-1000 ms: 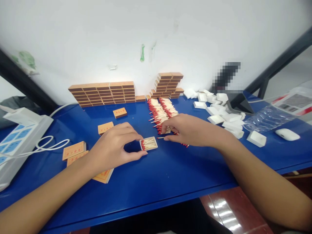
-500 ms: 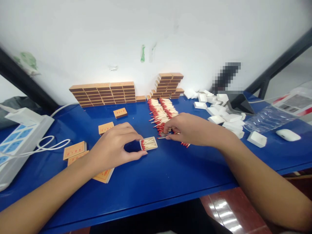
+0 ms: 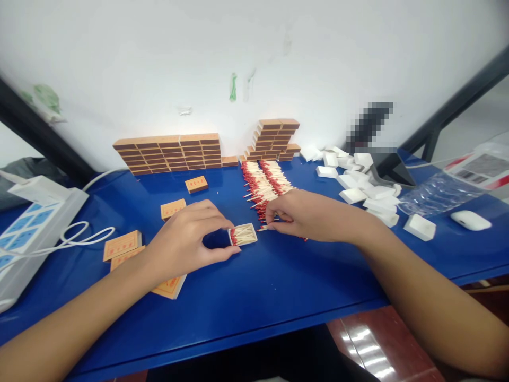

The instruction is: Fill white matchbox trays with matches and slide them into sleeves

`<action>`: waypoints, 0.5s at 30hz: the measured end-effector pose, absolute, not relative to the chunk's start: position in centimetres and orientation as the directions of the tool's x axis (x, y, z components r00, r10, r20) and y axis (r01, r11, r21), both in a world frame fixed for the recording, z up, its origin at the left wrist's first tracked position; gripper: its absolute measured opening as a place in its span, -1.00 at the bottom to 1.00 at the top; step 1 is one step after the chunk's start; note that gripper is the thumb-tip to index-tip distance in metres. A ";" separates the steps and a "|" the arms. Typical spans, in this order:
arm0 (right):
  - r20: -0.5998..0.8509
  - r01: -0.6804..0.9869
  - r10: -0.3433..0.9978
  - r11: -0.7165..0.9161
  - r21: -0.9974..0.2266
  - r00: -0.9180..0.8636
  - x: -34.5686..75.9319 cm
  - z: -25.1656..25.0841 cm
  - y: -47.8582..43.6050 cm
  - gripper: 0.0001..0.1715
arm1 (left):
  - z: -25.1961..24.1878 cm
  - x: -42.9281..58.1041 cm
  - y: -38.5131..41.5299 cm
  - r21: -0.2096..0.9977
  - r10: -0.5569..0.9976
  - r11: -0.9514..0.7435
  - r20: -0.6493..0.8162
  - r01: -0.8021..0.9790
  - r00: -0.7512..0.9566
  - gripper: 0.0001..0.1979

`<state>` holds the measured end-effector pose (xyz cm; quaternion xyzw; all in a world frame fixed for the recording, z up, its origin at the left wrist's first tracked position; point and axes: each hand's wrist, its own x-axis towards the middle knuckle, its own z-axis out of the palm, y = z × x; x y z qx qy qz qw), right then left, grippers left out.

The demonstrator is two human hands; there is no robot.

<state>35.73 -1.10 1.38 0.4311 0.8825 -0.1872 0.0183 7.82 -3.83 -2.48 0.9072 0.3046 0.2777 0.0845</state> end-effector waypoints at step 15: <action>0.059 0.635 0.734 0.622 -0.457 -0.677 32.5 0.5 -3.3 -0.84 | -2.7 7.9 -3.8 0.320 0.593 -0.805 0.455 0.499 0.665 -0.78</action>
